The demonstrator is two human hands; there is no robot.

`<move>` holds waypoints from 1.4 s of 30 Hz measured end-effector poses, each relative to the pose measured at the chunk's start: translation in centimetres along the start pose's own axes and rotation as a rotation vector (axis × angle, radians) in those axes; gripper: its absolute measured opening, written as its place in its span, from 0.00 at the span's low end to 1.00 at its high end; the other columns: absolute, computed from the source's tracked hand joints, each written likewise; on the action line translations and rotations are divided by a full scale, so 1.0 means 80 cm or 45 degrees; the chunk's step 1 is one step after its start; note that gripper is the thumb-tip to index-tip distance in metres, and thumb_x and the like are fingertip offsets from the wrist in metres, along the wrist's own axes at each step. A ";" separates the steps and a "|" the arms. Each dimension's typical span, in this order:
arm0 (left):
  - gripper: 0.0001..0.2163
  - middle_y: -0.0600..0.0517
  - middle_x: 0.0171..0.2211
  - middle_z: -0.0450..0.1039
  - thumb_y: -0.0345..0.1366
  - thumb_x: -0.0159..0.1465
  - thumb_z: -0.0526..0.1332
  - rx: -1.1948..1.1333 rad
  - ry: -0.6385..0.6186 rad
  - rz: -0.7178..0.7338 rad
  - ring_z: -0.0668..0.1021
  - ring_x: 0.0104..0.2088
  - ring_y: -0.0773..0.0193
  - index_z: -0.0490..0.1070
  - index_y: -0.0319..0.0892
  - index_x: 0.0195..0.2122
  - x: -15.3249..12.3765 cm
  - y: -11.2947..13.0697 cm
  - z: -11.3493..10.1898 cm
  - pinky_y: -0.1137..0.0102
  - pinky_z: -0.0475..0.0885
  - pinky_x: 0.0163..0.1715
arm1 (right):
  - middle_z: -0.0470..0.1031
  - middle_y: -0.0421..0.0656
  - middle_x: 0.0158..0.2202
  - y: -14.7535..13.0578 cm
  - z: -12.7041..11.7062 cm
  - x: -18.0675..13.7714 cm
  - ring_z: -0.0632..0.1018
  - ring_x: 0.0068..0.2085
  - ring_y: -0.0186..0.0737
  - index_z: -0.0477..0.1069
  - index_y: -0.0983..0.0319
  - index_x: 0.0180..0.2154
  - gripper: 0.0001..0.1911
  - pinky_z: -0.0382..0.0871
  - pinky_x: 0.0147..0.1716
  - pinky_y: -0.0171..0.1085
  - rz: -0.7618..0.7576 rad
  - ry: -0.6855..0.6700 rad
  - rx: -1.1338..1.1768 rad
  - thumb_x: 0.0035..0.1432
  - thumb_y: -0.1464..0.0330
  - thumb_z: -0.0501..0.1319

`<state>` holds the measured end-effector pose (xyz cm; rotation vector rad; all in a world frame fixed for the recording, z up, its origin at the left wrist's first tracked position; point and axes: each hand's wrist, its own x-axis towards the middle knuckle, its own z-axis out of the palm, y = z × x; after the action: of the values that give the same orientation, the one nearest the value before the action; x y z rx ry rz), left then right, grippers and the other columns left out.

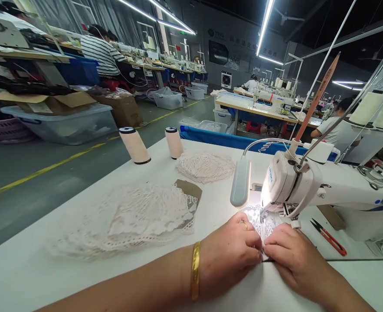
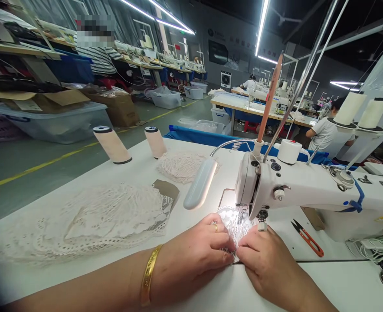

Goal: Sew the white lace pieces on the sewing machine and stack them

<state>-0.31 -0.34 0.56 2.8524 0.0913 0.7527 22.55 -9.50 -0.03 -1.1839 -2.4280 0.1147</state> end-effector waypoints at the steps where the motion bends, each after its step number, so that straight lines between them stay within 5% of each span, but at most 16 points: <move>1: 0.08 0.55 0.35 0.81 0.22 0.64 0.62 0.012 0.005 -0.002 0.77 0.33 0.63 0.74 0.44 0.33 0.000 0.000 0.000 0.60 0.65 0.46 | 0.78 0.43 0.39 0.000 0.000 0.000 0.75 0.41 0.45 0.73 0.58 0.46 0.15 0.70 0.38 0.42 0.000 0.005 0.001 0.66 0.80 0.55; 17: 0.08 0.52 0.37 0.82 0.25 0.66 0.62 0.140 0.079 -0.085 0.80 0.35 0.61 0.79 0.44 0.34 -0.001 -0.028 0.011 0.58 0.69 0.49 | 0.79 0.47 0.42 0.013 0.017 0.003 0.77 0.42 0.47 0.72 0.59 0.52 0.22 0.72 0.34 0.41 0.049 0.137 -0.164 0.64 0.83 0.52; 30: 0.13 0.52 0.35 0.81 0.27 0.71 0.58 0.266 0.060 -0.152 0.78 0.34 0.61 0.80 0.43 0.33 0.009 -0.053 0.017 0.59 0.67 0.48 | 0.80 0.50 0.56 0.030 0.037 -0.001 0.81 0.52 0.54 0.74 0.58 0.59 0.29 0.82 0.44 0.48 0.290 0.190 -0.265 0.60 0.81 0.54; 38: 0.08 0.47 0.48 0.80 0.31 0.71 0.59 0.215 -0.027 -0.322 0.80 0.47 0.55 0.77 0.44 0.46 0.006 -0.049 0.009 0.59 0.71 0.52 | 0.80 0.53 0.56 0.029 0.040 -0.002 0.82 0.52 0.56 0.72 0.58 0.64 0.29 0.84 0.44 0.50 0.396 0.192 -0.292 0.65 0.78 0.52; 42: 0.17 0.42 0.61 0.74 0.37 0.66 0.66 0.230 -0.033 -0.450 0.77 0.57 0.46 0.71 0.44 0.56 0.002 -0.056 0.013 0.55 0.72 0.55 | 0.81 0.52 0.56 0.029 0.037 -0.001 0.83 0.50 0.53 0.73 0.60 0.61 0.27 0.84 0.41 0.47 0.295 0.228 -0.288 0.66 0.79 0.51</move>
<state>0.29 3.90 -1.16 2.8881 0.6713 0.6607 23.05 -7.76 -3.30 -1.5046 -2.1848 -0.1940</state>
